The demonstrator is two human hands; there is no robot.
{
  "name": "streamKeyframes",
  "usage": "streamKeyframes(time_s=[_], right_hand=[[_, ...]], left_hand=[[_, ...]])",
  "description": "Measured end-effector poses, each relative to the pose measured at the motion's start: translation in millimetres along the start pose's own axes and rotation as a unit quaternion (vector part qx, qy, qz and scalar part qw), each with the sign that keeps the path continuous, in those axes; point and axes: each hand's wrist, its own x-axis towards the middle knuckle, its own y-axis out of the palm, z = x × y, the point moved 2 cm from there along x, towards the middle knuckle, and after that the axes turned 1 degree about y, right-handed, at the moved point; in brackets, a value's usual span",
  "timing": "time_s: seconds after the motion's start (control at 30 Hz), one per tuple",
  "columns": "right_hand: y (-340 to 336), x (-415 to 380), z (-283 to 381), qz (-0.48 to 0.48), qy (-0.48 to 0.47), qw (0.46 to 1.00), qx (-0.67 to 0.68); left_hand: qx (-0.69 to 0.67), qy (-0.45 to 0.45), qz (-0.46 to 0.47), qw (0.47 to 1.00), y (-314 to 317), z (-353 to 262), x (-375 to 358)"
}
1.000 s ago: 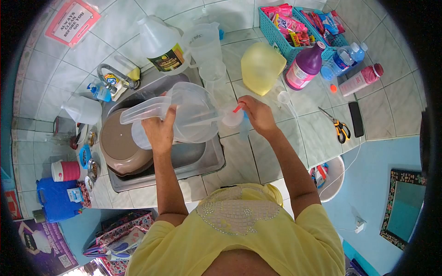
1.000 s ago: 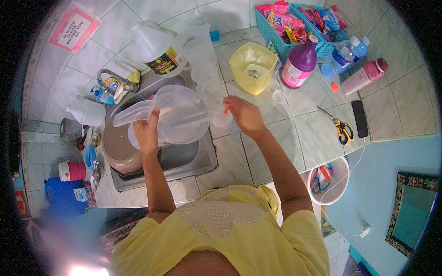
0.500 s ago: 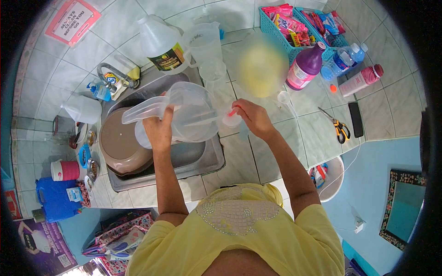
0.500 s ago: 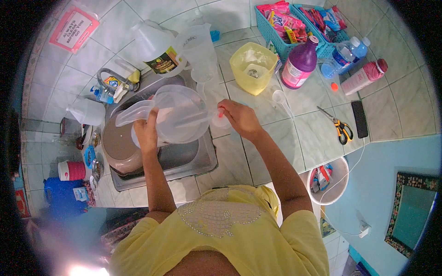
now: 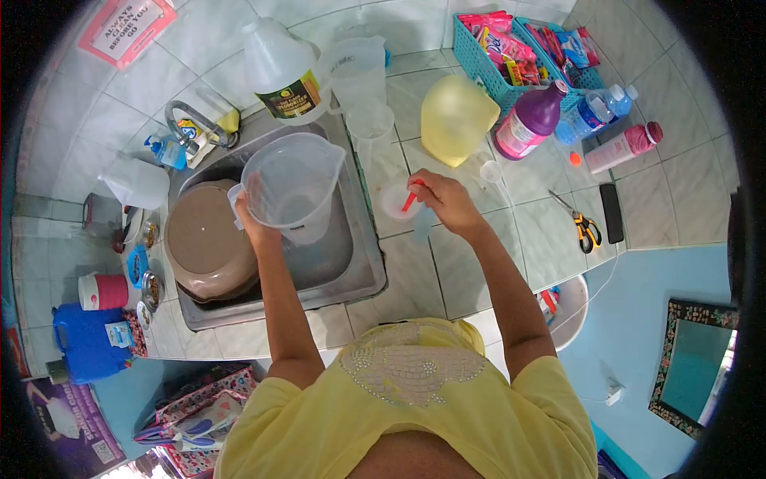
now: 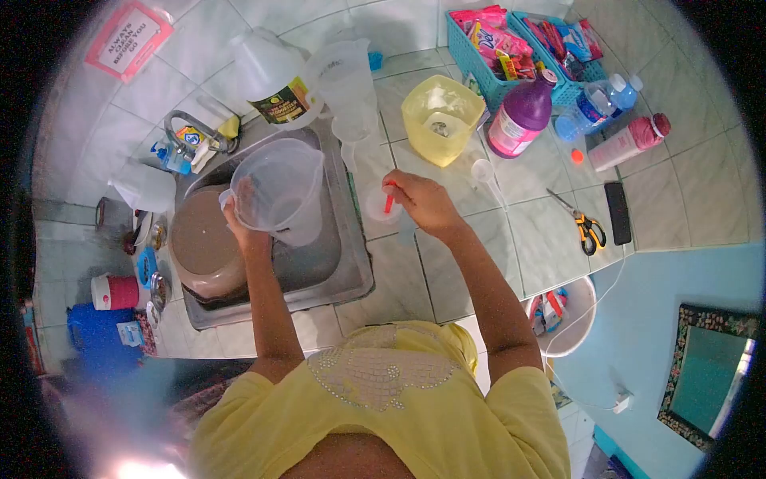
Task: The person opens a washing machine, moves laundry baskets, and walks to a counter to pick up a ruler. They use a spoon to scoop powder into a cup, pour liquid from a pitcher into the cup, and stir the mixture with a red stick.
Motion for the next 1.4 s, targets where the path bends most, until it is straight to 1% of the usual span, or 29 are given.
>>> streamKeyframes(time_s=[0.07, 0.1, 0.17, 0.2, 0.27, 0.3, 0.37, 0.4, 0.47, 0.5, 0.57, 0.6, 0.67, 0.7, 0.77, 0.8, 0.87, 0.9, 0.97, 1.0, 1.07, 1.1, 1.17, 1.2, 1.27, 1.3, 1.37, 1.4], right_hand=[[-9, 1, 3, -0.059, -0.009, 0.996, -0.072], [-8, 2, 1, -0.059, -0.009, 0.996, -0.073], [-7, 4, -2, -0.133, -0.06, 0.986, -0.082], [-5, 4, -2, -0.132, -0.059, 0.986, -0.083], [2, 3, -3, -0.068, -0.044, 0.997, -0.012], [1, 1, -3, -0.066, -0.043, 0.997, -0.012], [0, -2, -6, 0.02, 0.07, 0.995, 0.07], [-3, -1, -5, 0.024, 0.07, 0.995, 0.069], [-9, -1, -2, -0.069, 0.018, 0.997, -0.035], [-7, 1, -1, -0.066, 0.017, 0.997, -0.035], [-5, 5, 4, -0.128, -0.038, 0.989, -0.068], [-3, 5, 3, -0.126, -0.041, 0.989, -0.068], [5, 4, -3, -0.077, -0.04, 0.996, 0.027], [4, 3, -2, -0.076, -0.04, 0.996, 0.027], [1, 1, -5, 0.006, 0.072, 0.996, 0.046], [0, 1, -6, 0.006, 0.073, 0.996, 0.046], [-8, 3, -5, -0.096, 0.001, 0.994, -0.05], [-5, 5, -7, -0.096, 0.0, 0.994, -0.05], [3, 8, -8, -0.133, -0.045, 0.99, -0.006], [4, 9, -5, -0.133, -0.047, 0.99, -0.006], [9, 9, -2, -0.008, 0.031, 0.998, 0.053], [6, 9, 0, -0.007, 0.031, 0.998, 0.053], [-4, 9, 4, -0.05, 0.024, 0.997, -0.057], [-4, 10, 4, -0.051, 0.025, 0.997, -0.057], [-6, 14, 6, -0.135, -0.02, 0.987, -0.087], [-5, 15, 6, -0.136, -0.02, 0.987, -0.087], [2, 17, 5, -0.042, -0.048, 0.998, -0.028], [0, 16, 7, -0.043, -0.047, 0.998, -0.028]], left_hand=[[-0.034, 0.012, -0.03, 0.999, -12, 9, 10], [-0.035, 0.012, -0.03, 0.999, -17, 14, 13], [-0.038, 0.028, -0.073, 0.996, -28, 25, 20], [-0.039, 0.026, -0.073, 0.996, -35, 32, 25], [-0.026, 0.054, -0.087, 0.994, -47, 42, 32], [-0.026, 0.053, -0.089, 0.994, -51, 42, 32], [-0.091, 0.055, -0.108, 0.988, -62, 43, 30], [-0.091, 0.056, -0.112, 0.988, -65, 41, 27], [-0.071, 0.042, -0.12, 0.989, -70, 38, 17], [-0.071, 0.043, -0.122, 0.989, -73, 38, 16], [-0.068, 0.054, -0.072, 0.994, -75, 39, 15], [-0.069, 0.056, -0.074, 0.993, -76, 38, 14], [-0.028, 0.029, -0.077, 0.996, -77, 38, 12], [-0.028, 0.03, -0.079, 0.996, -68, 32, 6], [-0.014, -0.07, -0.132, 0.989, -44, 19, -11], [-0.014, -0.07, -0.132, 0.989, -46, 20, -11], [-0.079, -0.119, -0.11, 0.984, -51, 27, -7], [-0.08, -0.118, -0.11, 0.984, -57, 32, -2], [-0.049, -0.07, -0.123, 0.989, -71, 45, 10], [-0.049, -0.068, -0.123, 0.989, -73, 47, 14], [-0.07, -0.098, -0.117, 0.986, -80, 54, 19], [-0.07, -0.098, -0.118, 0.986, -76, 50, 16], [-0.033, -0.127, -0.127, 0.983, -69, 43, 10], [-0.033, -0.129, -0.127, 0.983, -70, 43, 8], [0.02, -0.118, -0.098, 0.988, -71, 40, 7], [0.02, -0.119, -0.096, 0.988, -70, 39, 7], [0.018, -0.125, -0.097, 0.987, -69, 37, 6], [0.018, -0.126, -0.097, 0.987, -69, 37, 6]])
